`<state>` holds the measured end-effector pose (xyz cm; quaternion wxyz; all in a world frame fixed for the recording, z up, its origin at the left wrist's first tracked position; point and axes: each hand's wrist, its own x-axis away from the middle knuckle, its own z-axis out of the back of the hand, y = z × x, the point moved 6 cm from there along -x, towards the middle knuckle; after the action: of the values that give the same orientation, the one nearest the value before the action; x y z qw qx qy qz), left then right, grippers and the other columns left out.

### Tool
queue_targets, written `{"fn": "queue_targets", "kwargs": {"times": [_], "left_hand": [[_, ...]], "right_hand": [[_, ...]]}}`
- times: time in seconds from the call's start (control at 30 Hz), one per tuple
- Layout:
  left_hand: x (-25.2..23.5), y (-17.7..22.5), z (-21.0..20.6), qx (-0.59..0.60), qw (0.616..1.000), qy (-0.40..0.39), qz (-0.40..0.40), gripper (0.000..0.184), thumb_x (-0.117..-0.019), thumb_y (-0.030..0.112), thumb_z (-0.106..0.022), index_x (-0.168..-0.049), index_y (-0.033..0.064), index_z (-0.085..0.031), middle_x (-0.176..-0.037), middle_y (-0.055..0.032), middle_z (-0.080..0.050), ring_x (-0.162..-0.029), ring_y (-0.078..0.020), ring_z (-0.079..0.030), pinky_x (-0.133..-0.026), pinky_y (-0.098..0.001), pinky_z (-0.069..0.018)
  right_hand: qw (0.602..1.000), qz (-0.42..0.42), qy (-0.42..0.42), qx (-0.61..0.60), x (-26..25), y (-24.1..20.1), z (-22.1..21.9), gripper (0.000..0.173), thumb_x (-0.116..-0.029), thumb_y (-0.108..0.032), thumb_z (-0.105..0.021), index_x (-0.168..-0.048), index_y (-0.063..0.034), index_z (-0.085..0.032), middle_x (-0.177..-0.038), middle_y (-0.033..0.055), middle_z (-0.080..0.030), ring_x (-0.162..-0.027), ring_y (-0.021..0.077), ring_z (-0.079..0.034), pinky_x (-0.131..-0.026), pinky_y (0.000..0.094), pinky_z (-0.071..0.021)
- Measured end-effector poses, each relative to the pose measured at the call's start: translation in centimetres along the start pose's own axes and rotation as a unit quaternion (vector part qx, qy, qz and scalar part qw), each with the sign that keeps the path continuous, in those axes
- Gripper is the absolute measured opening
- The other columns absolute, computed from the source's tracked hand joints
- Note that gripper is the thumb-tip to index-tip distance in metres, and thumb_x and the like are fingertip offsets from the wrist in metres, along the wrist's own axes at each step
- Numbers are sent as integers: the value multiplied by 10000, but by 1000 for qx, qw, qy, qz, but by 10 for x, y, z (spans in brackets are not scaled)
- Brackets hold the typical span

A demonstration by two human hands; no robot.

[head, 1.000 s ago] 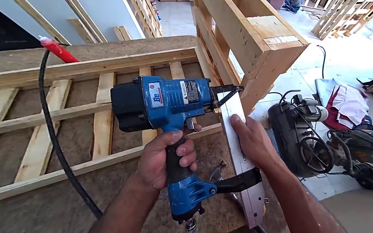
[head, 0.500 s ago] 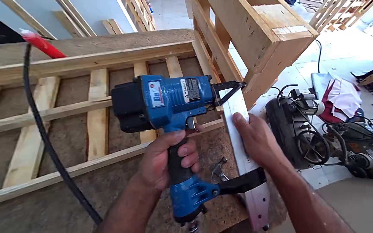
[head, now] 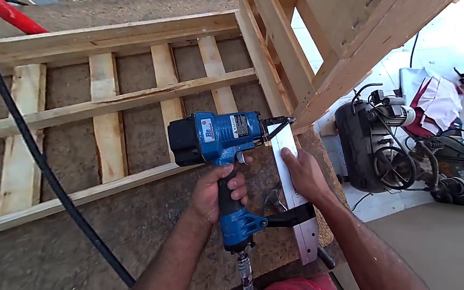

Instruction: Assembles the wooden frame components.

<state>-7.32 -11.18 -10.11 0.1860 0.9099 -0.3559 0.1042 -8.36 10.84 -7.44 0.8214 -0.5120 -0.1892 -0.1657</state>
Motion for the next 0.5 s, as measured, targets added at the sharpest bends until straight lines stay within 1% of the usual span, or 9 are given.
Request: {"fn": "queue_targets", "kwargs": {"times": [0.13,0.27,0.37,0.43,0.47,0.5], "left_hand": [[-9,3,-2,19,1000,-2,3,430,-1011,314,-532,-1337,36,-579,-660,-52,-553,-555,-200,-636,-617,-436,-629],[-13,4,-4,22,1000,-10,8,440,-1016,323,-519,-1345,36,-575,-661,-53,-553,-559,-206,-634,-624,-443,-626],[-14,3,-2,16,1000,1,9,422,-1015,317,-515,-1334,50,-586,-647,-40,-537,-548,-199,-624,-614,-439,-621],[-16,3,-4,0,1000,20,8,361,-1002,300,-541,-1266,64,-612,-629,-30,-532,-532,-192,-624,-598,-435,-624],[-16,2,-5,-19,999,36,7,307,-994,294,-543,-1202,82,-616,-617,-21,-525,-523,-183,-621,-585,-425,-621],[-16,2,-6,-47,997,59,2,270,-983,291,-530,-1148,95,-616,-601,-10,-510,-503,-168,-609,-561,-414,-620]], "right_hand": [[1000,-2,9,5,-3,-2,6,696,-947,-802,-378,-1050,-177,-667,-698,71,-668,-532,219,-649,-447,420,-537],[1000,-6,17,14,-3,-4,11,736,-918,-843,-364,-1029,-183,-670,-683,70,-655,-516,224,-634,-433,430,-523],[1000,-2,18,16,-6,-6,11,713,-938,-817,-370,-1014,-173,-666,-684,65,-657,-528,218,-642,-442,427,-527],[1000,3,17,26,-11,-7,13,673,-969,-769,-382,-1002,-163,-670,-695,56,-662,-563,204,-658,-480,430,-543],[999,5,15,28,-14,-6,14,649,-982,-744,-396,-1002,-158,-675,-703,52,-669,-581,197,-667,-506,434,-558],[1000,6,11,25,-16,-5,14,624,-990,-716,-418,-1019,-153,-685,-727,51,-682,-617,200,-681,-552,452,-581]]}}
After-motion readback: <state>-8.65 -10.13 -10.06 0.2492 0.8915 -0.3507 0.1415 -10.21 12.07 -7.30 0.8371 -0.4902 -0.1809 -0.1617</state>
